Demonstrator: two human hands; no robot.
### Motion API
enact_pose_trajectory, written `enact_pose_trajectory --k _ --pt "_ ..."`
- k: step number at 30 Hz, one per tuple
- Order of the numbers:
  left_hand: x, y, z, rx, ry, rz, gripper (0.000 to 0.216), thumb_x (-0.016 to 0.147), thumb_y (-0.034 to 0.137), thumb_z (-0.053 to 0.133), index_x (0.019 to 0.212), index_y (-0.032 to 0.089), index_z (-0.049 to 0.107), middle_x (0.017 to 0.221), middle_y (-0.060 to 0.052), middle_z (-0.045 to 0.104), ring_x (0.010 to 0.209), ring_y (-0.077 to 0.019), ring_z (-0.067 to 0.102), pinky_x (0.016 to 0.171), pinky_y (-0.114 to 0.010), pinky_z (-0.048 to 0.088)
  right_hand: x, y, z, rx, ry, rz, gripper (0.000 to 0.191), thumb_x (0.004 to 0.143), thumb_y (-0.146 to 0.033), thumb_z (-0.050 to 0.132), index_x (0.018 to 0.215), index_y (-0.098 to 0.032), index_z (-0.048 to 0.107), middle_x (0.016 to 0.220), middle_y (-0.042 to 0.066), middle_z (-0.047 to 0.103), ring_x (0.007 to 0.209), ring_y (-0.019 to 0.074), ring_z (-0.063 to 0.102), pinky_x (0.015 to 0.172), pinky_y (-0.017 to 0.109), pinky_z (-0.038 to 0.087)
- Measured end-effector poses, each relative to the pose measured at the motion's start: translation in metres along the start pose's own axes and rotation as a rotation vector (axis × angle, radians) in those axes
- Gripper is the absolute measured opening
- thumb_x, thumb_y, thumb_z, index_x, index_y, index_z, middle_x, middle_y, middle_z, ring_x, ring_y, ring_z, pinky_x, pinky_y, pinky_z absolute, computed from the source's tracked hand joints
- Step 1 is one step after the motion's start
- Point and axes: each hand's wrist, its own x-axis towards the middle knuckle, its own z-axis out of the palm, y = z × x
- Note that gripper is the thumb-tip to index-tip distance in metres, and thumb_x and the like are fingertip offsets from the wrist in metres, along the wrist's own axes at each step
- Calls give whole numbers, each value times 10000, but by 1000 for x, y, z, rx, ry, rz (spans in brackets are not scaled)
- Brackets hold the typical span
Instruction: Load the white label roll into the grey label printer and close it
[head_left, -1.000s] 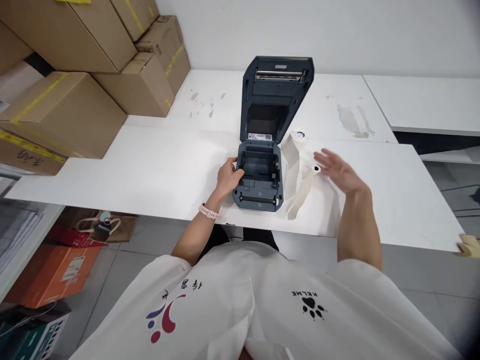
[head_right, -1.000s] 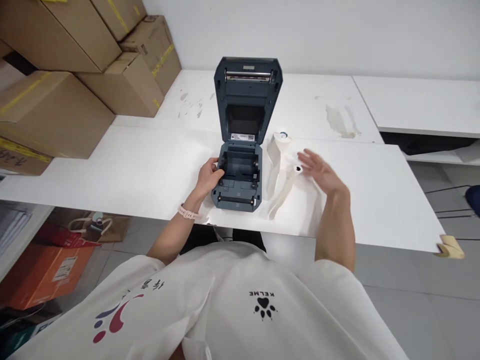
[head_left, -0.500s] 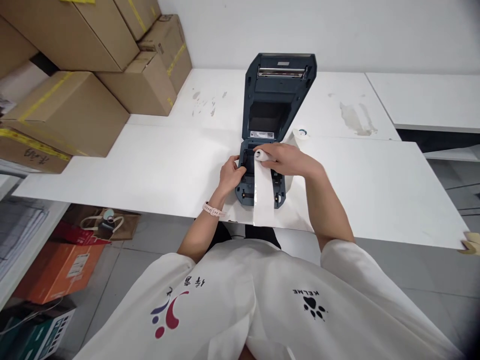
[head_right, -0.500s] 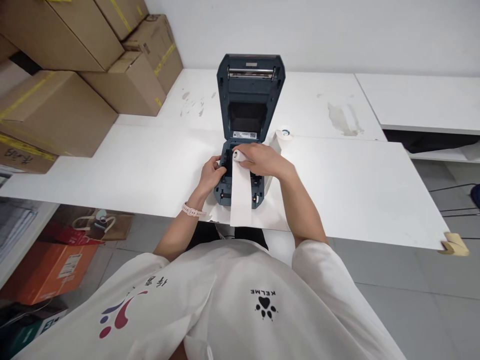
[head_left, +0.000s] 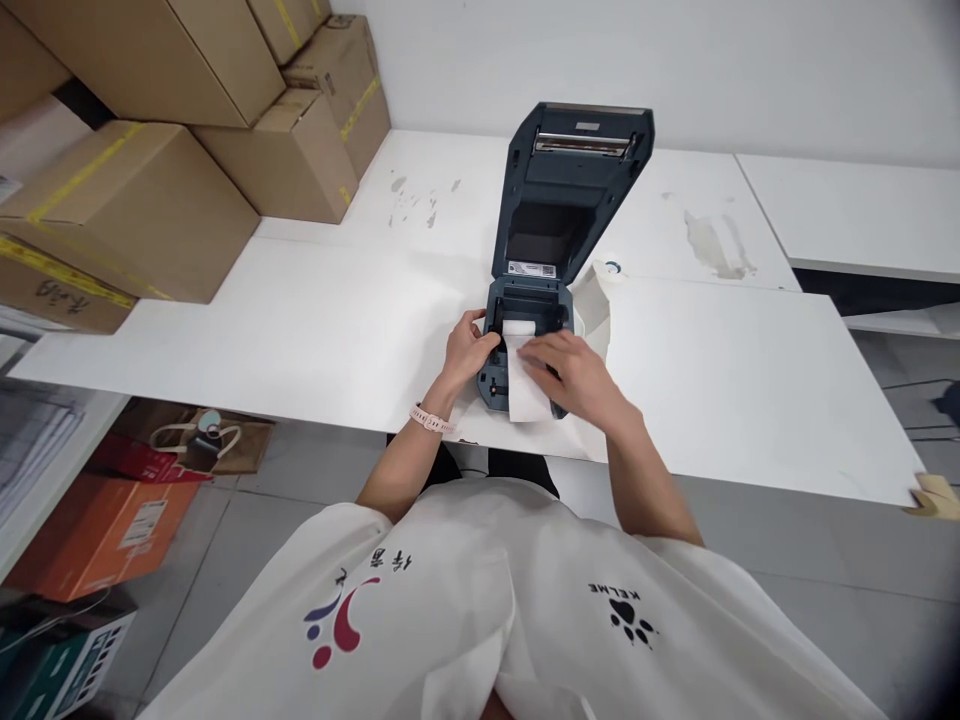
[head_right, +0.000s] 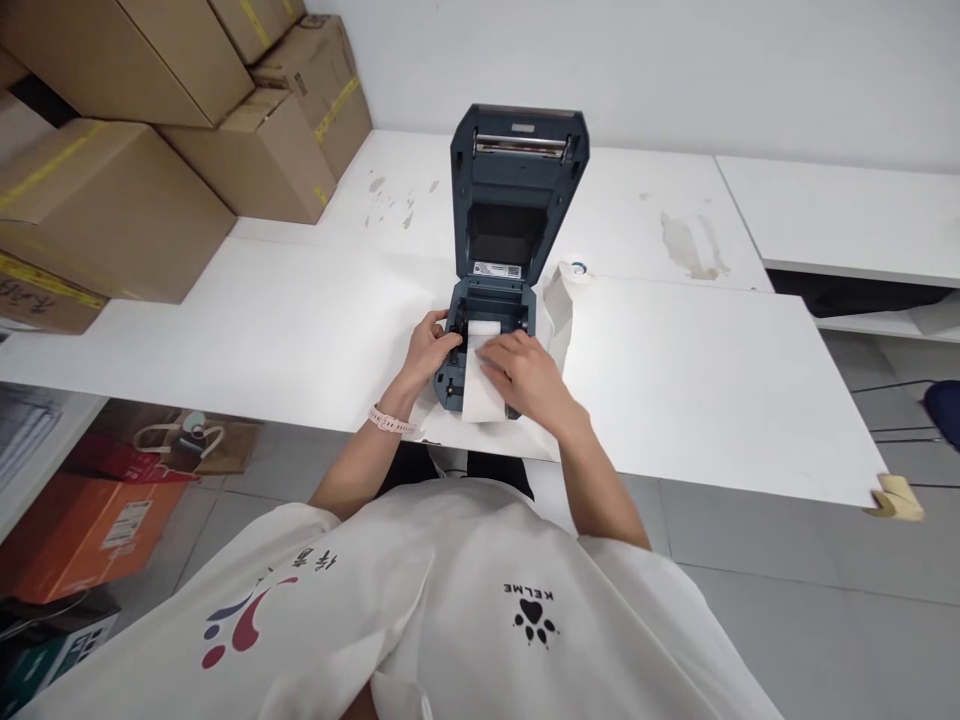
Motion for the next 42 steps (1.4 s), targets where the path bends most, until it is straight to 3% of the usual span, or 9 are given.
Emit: enact_pose_trajectory --k 5,9,19,27,37,42 --pt "3 -5 1 -80 -15 11 572 797 303 712 1342 167 602 734 48 455 651 -129 464 624 -285 366 -44 -23 34 -14 233 41 328 1090 -305 484 1302 -217 719 1436 69 713 1338 303 641 1101 528 504" --pt "5 -8 2 -102 -8 1 588 786 351 762 1327 175 612 716 58 443 635 -122 455 617 -281 353 -52 -32 49 -74 297 66 325 1094 -263 485 1362 -243 668 1494 43 674 1406 275 609 1210 539 403" --pt "1 -4 0 -117 -29 -13 611 797 417 799 1331 188 611 744 47 457 642 -117 460 605 -280 363 -52 -32 55 -82 351 72 330 1076 -226 510 1366 -283 657 1486 17 682 1339 262 625 1219 545 352" --pt "0 -3 -1 -111 -46 -14 630 800 448 808 1340 199 604 735 47 460 630 -118 464 590 -279 375 -50 -32 58 -107 418 67 281 1046 -234 572 1285 -286 710 1375 40 743 1167 264 642 1123 510 401" --pt "-2 0 -2 -110 -53 -35 594 812 446 804 1327 222 611 734 37 499 635 -122 498 591 -274 385 -51 -26 66 -52 534 41 205 1026 -267 632 1190 -302 750 1211 47 786 1131 245 688 1094 482 431" --pt "-1 1 -2 -111 -45 -34 588 808 441 807 1317 216 615 740 31 506 644 -129 510 596 -280 392 -51 -22 70 -23 568 25 194 1018 -305 655 1179 -297 763 1228 43 797 1117 238 715 1102 480 438"
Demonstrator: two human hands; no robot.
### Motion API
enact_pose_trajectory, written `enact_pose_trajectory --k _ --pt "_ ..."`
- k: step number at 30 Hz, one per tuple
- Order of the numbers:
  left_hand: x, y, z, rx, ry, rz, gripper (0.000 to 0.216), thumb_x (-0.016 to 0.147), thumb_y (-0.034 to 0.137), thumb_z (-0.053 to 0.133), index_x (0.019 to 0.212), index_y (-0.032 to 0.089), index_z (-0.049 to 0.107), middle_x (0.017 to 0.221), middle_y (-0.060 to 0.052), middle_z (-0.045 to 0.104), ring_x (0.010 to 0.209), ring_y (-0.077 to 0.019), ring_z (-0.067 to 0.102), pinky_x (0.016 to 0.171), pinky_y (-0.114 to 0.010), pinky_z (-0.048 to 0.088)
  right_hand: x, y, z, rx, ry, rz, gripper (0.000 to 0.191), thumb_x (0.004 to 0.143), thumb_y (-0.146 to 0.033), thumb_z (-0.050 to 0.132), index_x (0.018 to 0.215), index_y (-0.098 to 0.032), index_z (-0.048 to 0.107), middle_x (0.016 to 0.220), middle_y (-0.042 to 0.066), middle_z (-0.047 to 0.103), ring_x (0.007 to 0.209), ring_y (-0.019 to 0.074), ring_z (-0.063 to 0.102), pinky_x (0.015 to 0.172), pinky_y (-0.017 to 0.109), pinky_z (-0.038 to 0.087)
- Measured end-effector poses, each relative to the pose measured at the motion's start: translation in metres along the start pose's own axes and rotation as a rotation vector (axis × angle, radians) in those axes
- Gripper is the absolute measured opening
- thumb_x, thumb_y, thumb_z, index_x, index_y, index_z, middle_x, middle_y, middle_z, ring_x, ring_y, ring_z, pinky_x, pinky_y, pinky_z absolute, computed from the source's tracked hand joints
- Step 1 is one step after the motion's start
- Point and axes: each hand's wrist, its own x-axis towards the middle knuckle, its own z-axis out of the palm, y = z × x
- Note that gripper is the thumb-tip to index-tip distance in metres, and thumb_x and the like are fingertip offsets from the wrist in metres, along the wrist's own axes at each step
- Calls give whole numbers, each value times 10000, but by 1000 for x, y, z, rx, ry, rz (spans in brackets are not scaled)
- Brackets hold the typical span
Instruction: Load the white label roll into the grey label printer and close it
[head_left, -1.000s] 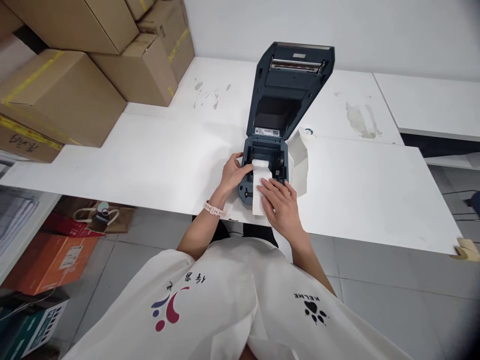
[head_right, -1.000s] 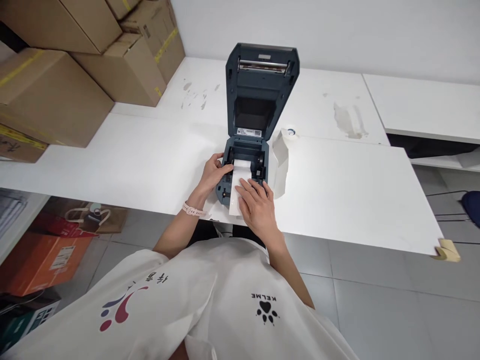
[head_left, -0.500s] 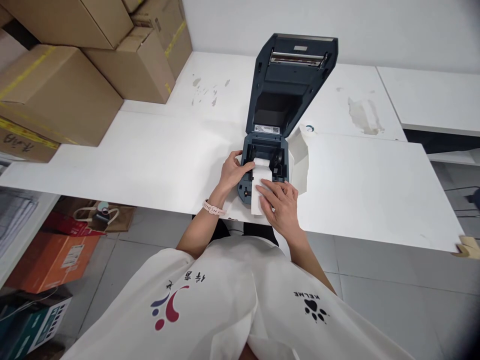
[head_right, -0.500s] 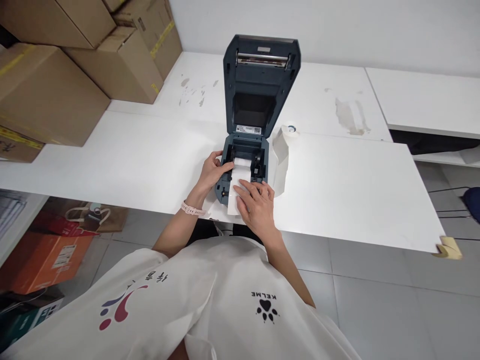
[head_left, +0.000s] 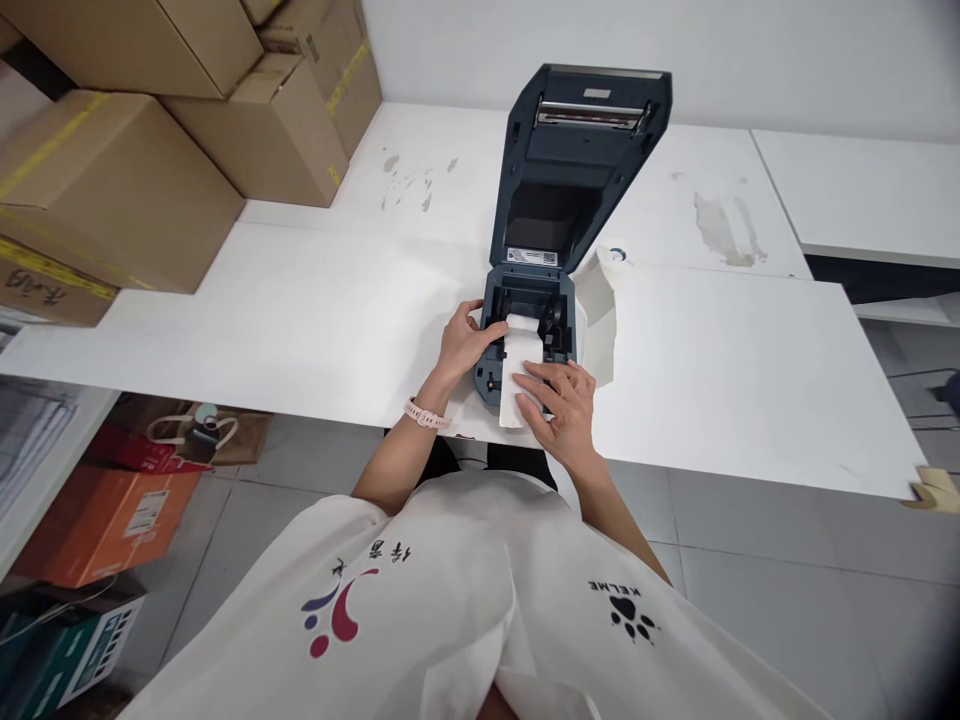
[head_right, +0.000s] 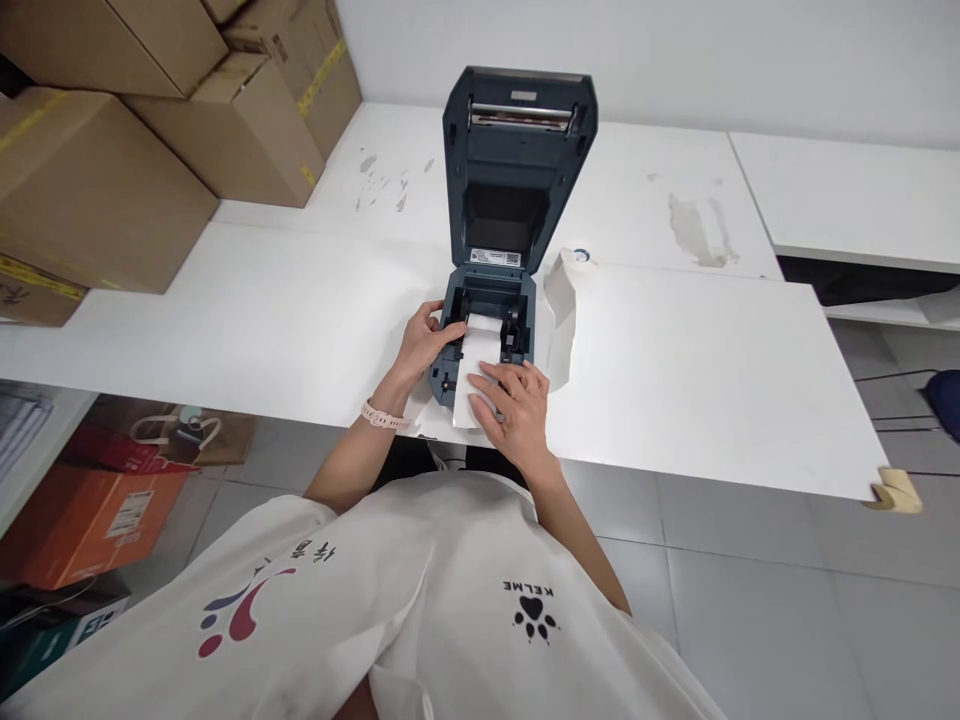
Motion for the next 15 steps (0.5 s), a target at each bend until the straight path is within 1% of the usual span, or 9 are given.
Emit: enact_pose_trajectory --k 5,11,13,15 --pt "-1 0 0 0 7 -4 582 804 424 808 1313 217 616 751 26 519 664 -134 520 603 -278 399 -1 1 0 -19 -11 10 205 1028 -345 632 1163 -301 779 1224 42 801 1114 239 719 1104 476 444" --pt "2 1 1 10 5 -12 616 808 447 805 1343 212 611 756 27 515 659 -132 508 606 -278 404 -1 0 2 0 -36 48 219 1030 -335 615 1174 -318 779 1239 44 786 1137 249 694 1131 494 421" --pt "1 2 0 19 5 -7 617 807 466 809 1338 214 621 763 21 523 669 -136 513 615 -279 405 -3 -2 2 1 -64 71 233 1032 -362 600 1176 -333 781 1240 46 779 1146 263 684 1140 516 413" --pt "-5 1 -2 33 15 1 677 804 529 811 1372 220 609 808 2 565 713 -150 548 643 -284 423 -5 -3 -2 41 -70 91 295 1039 -436 567 1243 -344 758 1285 63 755 1187 284 672 1149 544 417"
